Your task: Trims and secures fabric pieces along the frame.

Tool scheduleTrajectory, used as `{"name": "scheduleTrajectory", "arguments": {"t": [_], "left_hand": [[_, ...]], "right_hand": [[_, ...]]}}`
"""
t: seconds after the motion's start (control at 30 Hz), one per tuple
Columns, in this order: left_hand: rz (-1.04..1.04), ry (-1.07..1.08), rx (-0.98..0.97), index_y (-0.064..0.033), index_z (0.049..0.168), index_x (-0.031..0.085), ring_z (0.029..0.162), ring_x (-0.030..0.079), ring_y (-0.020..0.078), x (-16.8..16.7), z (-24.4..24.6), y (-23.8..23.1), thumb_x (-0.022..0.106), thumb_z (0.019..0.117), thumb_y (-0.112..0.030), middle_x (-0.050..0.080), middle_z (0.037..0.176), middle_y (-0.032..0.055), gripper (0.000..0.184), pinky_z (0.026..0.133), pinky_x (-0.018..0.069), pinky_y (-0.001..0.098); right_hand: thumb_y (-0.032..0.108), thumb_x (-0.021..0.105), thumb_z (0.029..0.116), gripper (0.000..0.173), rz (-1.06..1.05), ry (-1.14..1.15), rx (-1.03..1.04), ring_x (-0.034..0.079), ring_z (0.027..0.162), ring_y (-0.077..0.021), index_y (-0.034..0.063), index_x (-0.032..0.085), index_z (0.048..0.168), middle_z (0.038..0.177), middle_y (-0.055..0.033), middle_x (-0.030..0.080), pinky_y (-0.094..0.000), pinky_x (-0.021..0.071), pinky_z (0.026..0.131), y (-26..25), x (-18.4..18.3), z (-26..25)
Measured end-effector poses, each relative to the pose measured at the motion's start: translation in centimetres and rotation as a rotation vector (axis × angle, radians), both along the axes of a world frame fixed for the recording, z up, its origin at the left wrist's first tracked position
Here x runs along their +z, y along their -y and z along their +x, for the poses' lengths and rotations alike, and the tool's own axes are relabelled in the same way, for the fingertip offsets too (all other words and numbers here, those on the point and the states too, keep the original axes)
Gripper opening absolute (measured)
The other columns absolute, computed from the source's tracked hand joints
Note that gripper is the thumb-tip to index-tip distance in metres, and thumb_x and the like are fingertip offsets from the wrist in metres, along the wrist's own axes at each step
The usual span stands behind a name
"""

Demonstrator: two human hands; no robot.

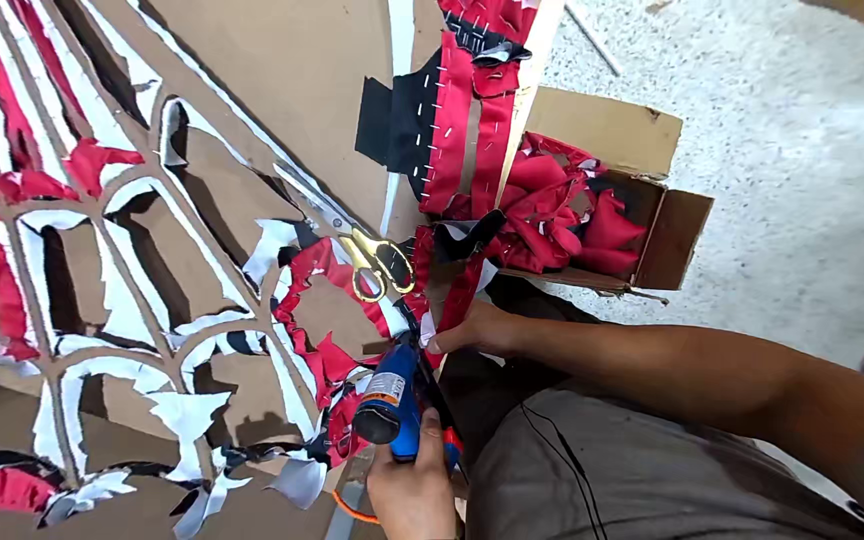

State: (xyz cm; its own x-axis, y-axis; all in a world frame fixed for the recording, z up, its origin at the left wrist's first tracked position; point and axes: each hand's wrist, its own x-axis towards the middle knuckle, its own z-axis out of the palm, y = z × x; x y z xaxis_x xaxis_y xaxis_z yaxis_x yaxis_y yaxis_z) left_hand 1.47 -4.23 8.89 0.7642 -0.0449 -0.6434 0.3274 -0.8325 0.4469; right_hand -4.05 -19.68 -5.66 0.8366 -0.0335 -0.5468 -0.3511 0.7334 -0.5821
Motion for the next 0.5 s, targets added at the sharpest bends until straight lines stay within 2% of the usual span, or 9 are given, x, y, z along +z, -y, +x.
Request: {"name": "scheduleTrajectory", "arguments": {"t": [0.13,0.33,0.5], "left_hand": [[-0.034,0.022,0.052,-0.0016,0.091,0.067,0.046,0.062,0.0166,-0.5,-0.3,1.1,0.072,0.0908,-0.018,0.063,0.057,0.0033,0.018,0.044,0.0559,0.0349],[0.011,0.022,0.100,-0.0025,0.093,0.067,0.047,0.063,0.0162,-0.7,0.2,2.8,0.072,0.0917,-0.020,0.064,0.058,0.0029,0.018,0.045,0.0556,0.0349],[0.012,0.047,0.144,-0.0029,0.092,0.068,0.047,0.063,0.0161,-0.8,0.3,4.0,0.072,0.0934,-0.021,0.064,0.058,0.0030,0.019,0.045,0.0555,0.0350]], "right_hand": [[0.006,0.077,0.0876,0.036,0.035,-0.021,0.026,0.069,0.104,-0.0151,0.0028,0.065,0.121,0.111,-0.0081,0.071,-0.0373,0.0580,0.096,0.3,0.0,0.0],[0.006,0.076,0.0891,0.032,-0.038,-0.137,0.108,0.069,0.095,-0.0119,0.0034,0.064,0.119,0.104,-0.0068,0.071,-0.0328,0.0583,0.088,0.9,1.8,0.5],[0.008,0.076,0.0905,0.034,0.047,-0.125,0.125,0.069,0.102,-0.0150,0.0027,0.064,0.122,0.110,-0.0090,0.071,-0.0342,0.0583,0.092,1.0,1.2,0.3]]}}
